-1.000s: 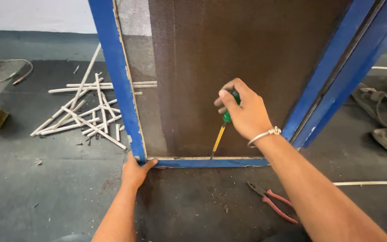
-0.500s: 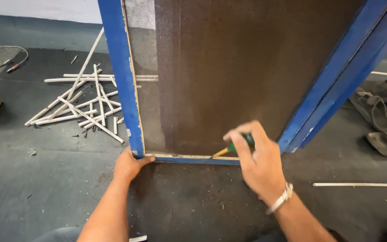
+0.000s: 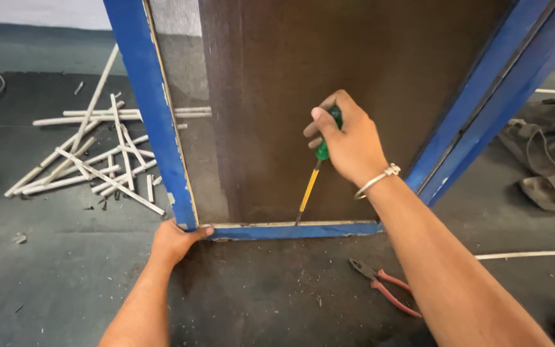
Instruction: The person kneels on the floor beside a blue-framed mesh window panel and uses a screwdriver to pry the old white beading strips out of the frame groove. They pull the loosened strips free by hand and use pliers to cut and grip sections, working along the bottom and side edges of the frame.
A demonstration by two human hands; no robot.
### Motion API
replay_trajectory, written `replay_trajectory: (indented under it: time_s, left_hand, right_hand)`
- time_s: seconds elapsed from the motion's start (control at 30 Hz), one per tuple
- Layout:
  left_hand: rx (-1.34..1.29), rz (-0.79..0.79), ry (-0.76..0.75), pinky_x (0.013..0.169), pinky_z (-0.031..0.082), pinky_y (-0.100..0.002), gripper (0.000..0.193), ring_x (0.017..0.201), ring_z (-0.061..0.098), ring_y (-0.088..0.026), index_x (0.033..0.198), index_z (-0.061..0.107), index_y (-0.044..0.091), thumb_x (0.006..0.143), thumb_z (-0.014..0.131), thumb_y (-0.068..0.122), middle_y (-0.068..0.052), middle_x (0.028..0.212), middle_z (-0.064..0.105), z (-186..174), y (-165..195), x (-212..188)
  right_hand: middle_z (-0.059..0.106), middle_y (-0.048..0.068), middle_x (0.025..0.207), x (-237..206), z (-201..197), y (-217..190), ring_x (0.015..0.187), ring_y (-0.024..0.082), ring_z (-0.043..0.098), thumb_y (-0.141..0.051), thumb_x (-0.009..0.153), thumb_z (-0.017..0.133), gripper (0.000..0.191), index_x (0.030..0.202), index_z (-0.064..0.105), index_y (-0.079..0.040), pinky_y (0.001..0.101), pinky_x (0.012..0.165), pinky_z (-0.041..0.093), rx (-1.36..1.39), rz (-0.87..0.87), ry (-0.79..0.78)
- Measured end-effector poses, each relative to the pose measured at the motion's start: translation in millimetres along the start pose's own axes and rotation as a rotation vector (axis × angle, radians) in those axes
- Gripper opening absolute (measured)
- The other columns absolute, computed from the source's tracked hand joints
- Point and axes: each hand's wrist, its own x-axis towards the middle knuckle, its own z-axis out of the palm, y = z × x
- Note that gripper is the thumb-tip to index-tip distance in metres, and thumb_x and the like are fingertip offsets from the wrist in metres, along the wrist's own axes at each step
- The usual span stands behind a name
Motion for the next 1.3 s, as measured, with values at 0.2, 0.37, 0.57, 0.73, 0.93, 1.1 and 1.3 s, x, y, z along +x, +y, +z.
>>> replay_trajectory:
  time_s: [0.2,0.37,0.57,0.73,0.93,1.1,1.3]
  left_hand:
    - [0.149,0.037,-0.120,0.087,0.055,-0.036,0.054,0.093,0.075,-0.023,0.101,0.082,0.008,0.059,0.095,0.039,-0.010,0.099,0.081,-13.2,6.0,13.7]
    - [0.096,0.179,-0.254,0.089,0.055,-0.036,0.058,0.100,0.075,-0.023,0.108,0.079,0.009,0.057,0.094,0.034,-0.009,0.107,0.082,-17.5,10.5,22.9]
    - [0.220,0.082,-0.167,0.089,0.055,-0.039,0.056,0.100,0.075,-0.028,0.107,0.083,0.016,0.060,0.091,0.045,-0.010,0.105,0.082,-16.8,17.0,13.6]
    - [0.261,0.085,-0.152,0.089,0.055,-0.040,0.057,0.101,0.075,-0.030,0.105,0.082,0.016,0.059,0.090,0.049,-0.011,0.105,0.081,-20.2,23.5,10.5]
    - [0.276,0.093,-0.143,0.089,0.054,-0.041,0.059,0.102,0.074,-0.031,0.107,0.081,0.017,0.059,0.091,0.049,-0.011,0.106,0.080,-20.1,27.2,5.7]
    - [0.235,0.100,-0.154,0.088,0.055,-0.040,0.058,0.101,0.075,-0.031,0.106,0.082,0.016,0.059,0.089,0.049,-0.012,0.105,0.081,-21.5,26.4,5.1]
    - [0.264,0.068,-0.155,0.088,0.054,-0.041,0.062,0.102,0.074,-0.031,0.108,0.080,0.013,0.060,0.091,0.050,-0.014,0.106,0.079,-19.8,21.8,8.1]
  right_hand:
    - [0.077,0.010,0.086,-25.2,-3.4,8.0,0.076,0.017,0.077,-0.020,0.104,0.055,0.017,0.102,0.054,-0.003,0.0296,0.064,0.060,0.015,-0.130,0.027]
    - [0.077,0.009,0.085,-4.4,-1.0,8.6,0.074,0.017,0.077,-0.021,0.102,0.055,0.016,0.102,0.054,-0.005,0.0303,0.061,0.061,-0.005,0.029,0.053]
    - [0.077,0.009,0.084,-11.6,5.7,4.5,0.073,0.015,0.077,-0.021,0.103,0.056,0.017,0.101,0.054,-0.004,0.0298,0.062,0.060,-0.031,-0.017,0.089]
    - [0.078,0.008,0.089,-64.4,4.8,21.4,0.079,0.014,0.077,-0.018,0.105,0.056,0.015,0.102,0.057,-0.003,0.0281,0.070,0.060,-0.066,-0.211,0.143]
    - [0.080,0.010,0.100,-137.3,-0.5,36.6,0.078,0.013,0.073,-0.007,0.100,0.057,0.005,0.102,0.060,-0.004,0.0275,0.072,0.058,-0.144,-0.350,0.182]
    - [0.078,0.008,0.112,-182.1,11.6,53.2,0.092,0.014,0.075,-0.008,0.098,0.060,0.014,0.111,0.057,-0.010,0.0302,0.089,0.058,0.031,-0.677,0.120]
    - [0.076,0.005,0.118,-220.6,54.2,118.4,0.095,0.015,0.076,-0.018,0.096,0.062,0.027,0.122,0.055,-0.018,0.0295,0.090,0.058,0.083,-0.819,-0.048]
